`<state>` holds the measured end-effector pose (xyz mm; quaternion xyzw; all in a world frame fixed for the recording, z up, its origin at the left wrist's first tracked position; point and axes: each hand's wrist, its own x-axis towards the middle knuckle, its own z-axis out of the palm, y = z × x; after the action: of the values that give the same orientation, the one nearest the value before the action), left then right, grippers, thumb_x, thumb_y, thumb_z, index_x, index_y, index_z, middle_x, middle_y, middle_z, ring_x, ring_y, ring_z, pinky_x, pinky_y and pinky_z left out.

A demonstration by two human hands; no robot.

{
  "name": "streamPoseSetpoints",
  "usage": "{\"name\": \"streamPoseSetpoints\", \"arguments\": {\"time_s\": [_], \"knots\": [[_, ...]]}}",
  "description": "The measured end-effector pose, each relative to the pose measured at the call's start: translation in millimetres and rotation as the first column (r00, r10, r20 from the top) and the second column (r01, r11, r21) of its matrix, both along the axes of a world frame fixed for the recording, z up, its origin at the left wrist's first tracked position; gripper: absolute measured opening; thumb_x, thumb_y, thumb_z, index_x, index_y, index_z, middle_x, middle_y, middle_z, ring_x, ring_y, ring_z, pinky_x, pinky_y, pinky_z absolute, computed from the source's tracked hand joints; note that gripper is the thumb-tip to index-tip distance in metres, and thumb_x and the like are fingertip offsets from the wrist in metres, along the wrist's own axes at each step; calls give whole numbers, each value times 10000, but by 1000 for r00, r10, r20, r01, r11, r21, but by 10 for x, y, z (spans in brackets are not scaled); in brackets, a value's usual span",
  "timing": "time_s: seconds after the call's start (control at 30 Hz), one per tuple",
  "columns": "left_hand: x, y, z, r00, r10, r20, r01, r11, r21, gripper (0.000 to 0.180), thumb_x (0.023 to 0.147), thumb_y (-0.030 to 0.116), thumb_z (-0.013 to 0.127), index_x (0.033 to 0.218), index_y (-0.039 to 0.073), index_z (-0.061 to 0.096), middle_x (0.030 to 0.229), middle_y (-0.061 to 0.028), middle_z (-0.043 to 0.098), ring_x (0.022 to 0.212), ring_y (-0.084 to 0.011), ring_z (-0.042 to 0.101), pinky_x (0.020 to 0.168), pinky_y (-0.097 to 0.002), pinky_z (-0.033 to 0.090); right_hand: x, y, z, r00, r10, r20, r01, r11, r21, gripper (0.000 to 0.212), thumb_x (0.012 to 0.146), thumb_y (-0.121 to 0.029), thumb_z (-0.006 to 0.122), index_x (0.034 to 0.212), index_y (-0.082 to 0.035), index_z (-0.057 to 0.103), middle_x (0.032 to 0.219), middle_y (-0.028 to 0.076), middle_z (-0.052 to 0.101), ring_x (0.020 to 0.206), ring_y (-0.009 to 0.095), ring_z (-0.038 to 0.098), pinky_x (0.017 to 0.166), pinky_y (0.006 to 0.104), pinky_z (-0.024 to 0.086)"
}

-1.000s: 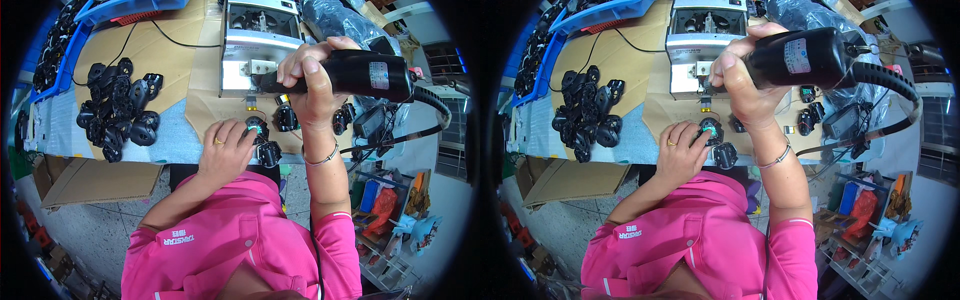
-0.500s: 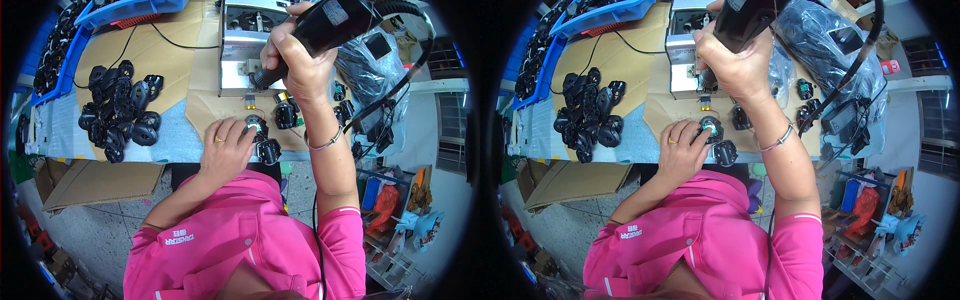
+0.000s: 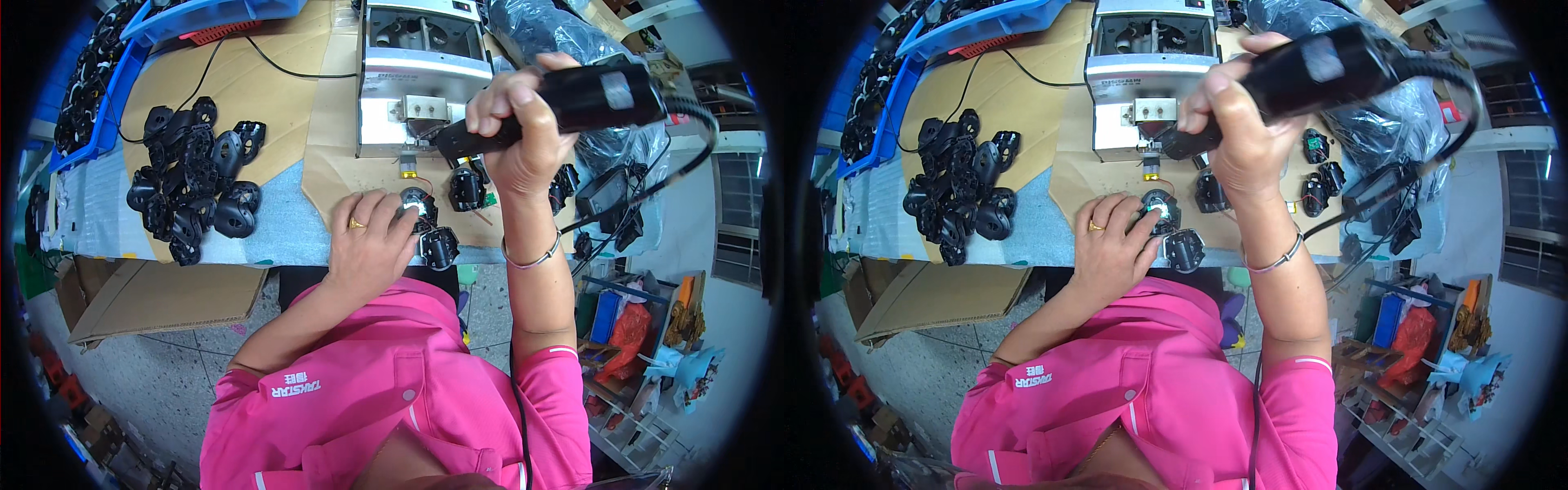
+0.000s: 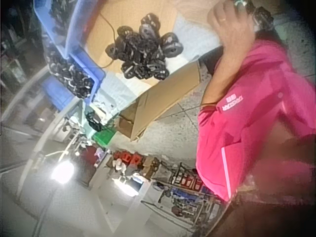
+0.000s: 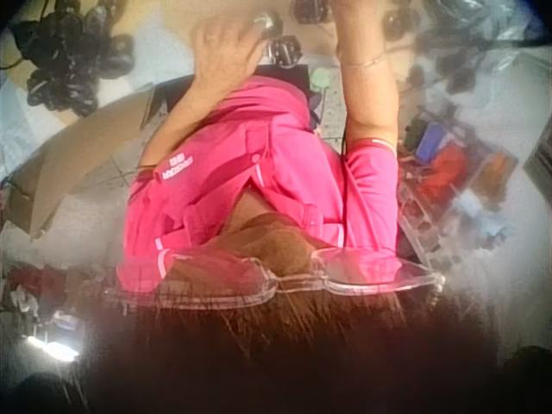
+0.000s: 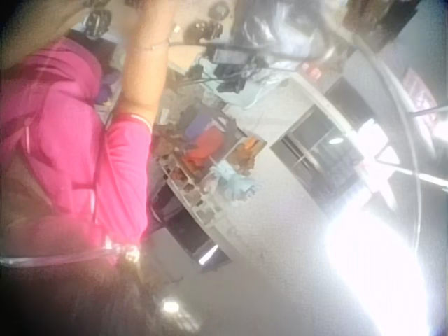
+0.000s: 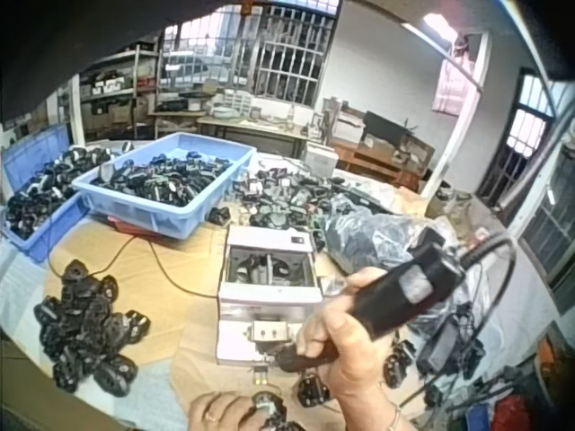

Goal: Assemble electronic components into plastic housings and secure them with an electric screwdriver.

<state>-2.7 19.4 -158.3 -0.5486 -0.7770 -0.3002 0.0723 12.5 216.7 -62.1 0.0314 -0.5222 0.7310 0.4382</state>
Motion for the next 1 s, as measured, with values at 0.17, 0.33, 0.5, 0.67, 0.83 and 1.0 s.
{"name": "streamPoseSetpoints", "arguments": {"time_s": [0.17, 0.33, 0.5, 0.67, 0.83, 1.0], "knots": [[-23, 12, 14, 1000, 0, 21, 0, 1000, 8, 331, 768, 260, 728, 1053, 100, 673, 1102, -78, 558, 1117, -261, 506, 968, -444, 357, 32, 35, -5, 993, -60, -100, 55, 997, -52, 415, 871, -39, 590, 1235, -38, 391, 681, 81, 526, 519, 164, 522, 512, 356, 508], [-44, 29, -36, 1000, -4, -14, 5, 999, 37, 279, 776, 243, 725, 1016, 107, 686, 1090, -71, 557, 1095, -260, 513, 962, -445, 358, -2, 39, -36, 988, -89, -128, 81, 995, -62, 420, 879, -56, 589, 1250, -54, 392, 699, 81, 525, 542, 158, 520, 525, 362, 508], [-45, 27, -74, 1000, -8, -17, 9, 998, 59, 275, 770, 223, 733, 1019, 114, 689, 1088, -71, 556, 1094, -258, 513, 964, -446, 359, -22, 41, -32, 987, -98, -125, 87, 992, -92, 437, 882, -69, 589, 1267, -54, 384, 708, 77, 520, 549, 159, 525, 535, 364, 511], [-53, 18, -80, 1000, -11, -25, 13, 998, 58, 283, 767, 223, 735, 1025, 117, 690, 1089, -71, 553, 1096, -256, 515, 978, -449, 358, -22, 60, -39, 985, -123, -118, 111, 989, -100, 440, 878, -83, 592, 1267, -65, 386, 713, 70, 509, 546, 161, 522, 532, 362, 504], [-55, 10, -90, 1000, -8, -19, 9, 998, 58, 288, 764, 220, 738, 1030, 121, 689, 1089, -66, 546, 1097, -252, 516, 998, -450, 352, 23, 72, -6, 991, -101, -86, 80, 973, -217, 395, 889, -113, 568, 1252, -127, 412, 731, 51, 500, 565, 156, 503, 554, 348, 474], [-53, 17, -74, 1000, -13, -13, 14, 998, 67, 284, 768, 221, 739, 1029, 122, 687, 1086, -64, 546, 1099, -251, 514, 999, -451, 352, 114, 97, 67, 990, -106, -94, 81, 969, -235, 362, 905, -137, 550, 1245, -134, 425, 736, 38, 504, 579, 149, 492, 566, 331, 457]]}}
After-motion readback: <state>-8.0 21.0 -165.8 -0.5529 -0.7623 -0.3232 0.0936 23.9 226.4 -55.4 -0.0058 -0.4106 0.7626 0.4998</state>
